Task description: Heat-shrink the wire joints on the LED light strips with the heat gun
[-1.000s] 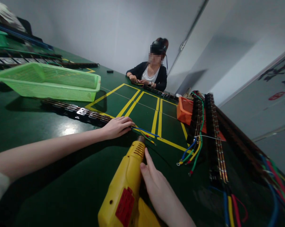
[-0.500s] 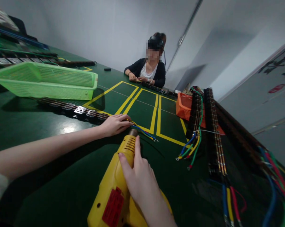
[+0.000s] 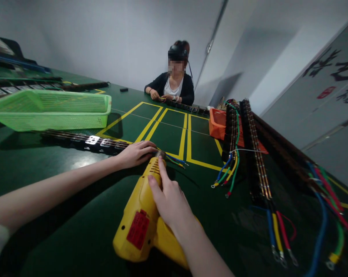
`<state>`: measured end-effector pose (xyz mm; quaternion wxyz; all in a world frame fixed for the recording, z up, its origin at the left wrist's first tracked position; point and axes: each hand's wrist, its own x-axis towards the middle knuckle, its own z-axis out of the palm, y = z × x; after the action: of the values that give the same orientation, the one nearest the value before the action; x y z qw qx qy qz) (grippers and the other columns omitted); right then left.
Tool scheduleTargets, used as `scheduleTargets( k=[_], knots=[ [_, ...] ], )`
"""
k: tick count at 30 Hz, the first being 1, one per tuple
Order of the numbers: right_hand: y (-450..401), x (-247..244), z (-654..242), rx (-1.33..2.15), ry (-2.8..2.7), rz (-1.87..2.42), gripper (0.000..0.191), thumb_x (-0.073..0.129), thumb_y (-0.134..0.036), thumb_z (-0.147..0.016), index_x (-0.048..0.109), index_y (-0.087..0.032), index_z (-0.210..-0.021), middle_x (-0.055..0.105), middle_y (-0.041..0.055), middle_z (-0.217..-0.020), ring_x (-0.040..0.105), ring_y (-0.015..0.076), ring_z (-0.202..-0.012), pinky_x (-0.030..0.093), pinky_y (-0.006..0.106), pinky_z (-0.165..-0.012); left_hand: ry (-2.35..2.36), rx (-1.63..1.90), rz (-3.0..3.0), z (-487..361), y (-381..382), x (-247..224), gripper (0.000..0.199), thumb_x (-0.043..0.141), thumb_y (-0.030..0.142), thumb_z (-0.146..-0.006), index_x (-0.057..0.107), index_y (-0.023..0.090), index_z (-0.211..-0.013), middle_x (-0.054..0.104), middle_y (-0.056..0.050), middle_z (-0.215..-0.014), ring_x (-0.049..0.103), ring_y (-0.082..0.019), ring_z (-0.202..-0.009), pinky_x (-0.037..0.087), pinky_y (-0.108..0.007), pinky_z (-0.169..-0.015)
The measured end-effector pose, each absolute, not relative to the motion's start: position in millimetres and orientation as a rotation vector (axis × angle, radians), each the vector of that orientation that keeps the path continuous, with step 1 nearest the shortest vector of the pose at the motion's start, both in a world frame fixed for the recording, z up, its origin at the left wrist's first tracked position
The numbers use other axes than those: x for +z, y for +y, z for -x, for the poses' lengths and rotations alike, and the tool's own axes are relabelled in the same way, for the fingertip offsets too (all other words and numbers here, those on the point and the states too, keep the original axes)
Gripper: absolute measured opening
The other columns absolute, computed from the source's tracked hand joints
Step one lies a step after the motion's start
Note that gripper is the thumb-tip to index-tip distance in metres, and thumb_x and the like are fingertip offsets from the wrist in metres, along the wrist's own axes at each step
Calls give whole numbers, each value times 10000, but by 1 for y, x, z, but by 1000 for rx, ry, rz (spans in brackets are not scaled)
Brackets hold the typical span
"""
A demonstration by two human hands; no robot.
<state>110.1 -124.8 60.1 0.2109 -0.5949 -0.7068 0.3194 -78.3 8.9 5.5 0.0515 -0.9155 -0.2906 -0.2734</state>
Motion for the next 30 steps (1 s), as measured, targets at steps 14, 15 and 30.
scheduleTargets(
  k=[14, 15, 30],
  knots=[
    [-140, 61, -155, 792, -1802, 1813, 658, 246, -607, -900, 185, -282, -1469, 671, 82, -1016, 650, 258, -956, 455, 402, -848, -917, -850, 2804, 79, 10, 4, 194, 403, 240, -923, 504, 162, -1070, 521, -93, -1164, 529, -186, -1044, 473, -325, -885],
    [-141, 61, -158, 791, -1795, 1817, 669, 241, -615, -897, 178, -277, -1471, 673, 81, -1010, 651, 258, -946, 455, 401, -849, -916, -852, 2807, 80, 10, 4, 193, 404, 239, -923, 504, 162, -1068, 520, -92, -1164, 528, -186, -1047, 472, -324, -886],
    [-135, 61, -144, 739, -1860, 1784, 565, 268, -482, -934, 229, -279, -1459, 612, 82, -1209, 566, 251, -1130, 405, 394, -944, -928, -854, 2772, 76, 11, 2, 194, 411, 224, -914, 517, 163, -1065, 529, -83, -1156, 534, -190, -1039, 469, -325, -893]
  ],
)
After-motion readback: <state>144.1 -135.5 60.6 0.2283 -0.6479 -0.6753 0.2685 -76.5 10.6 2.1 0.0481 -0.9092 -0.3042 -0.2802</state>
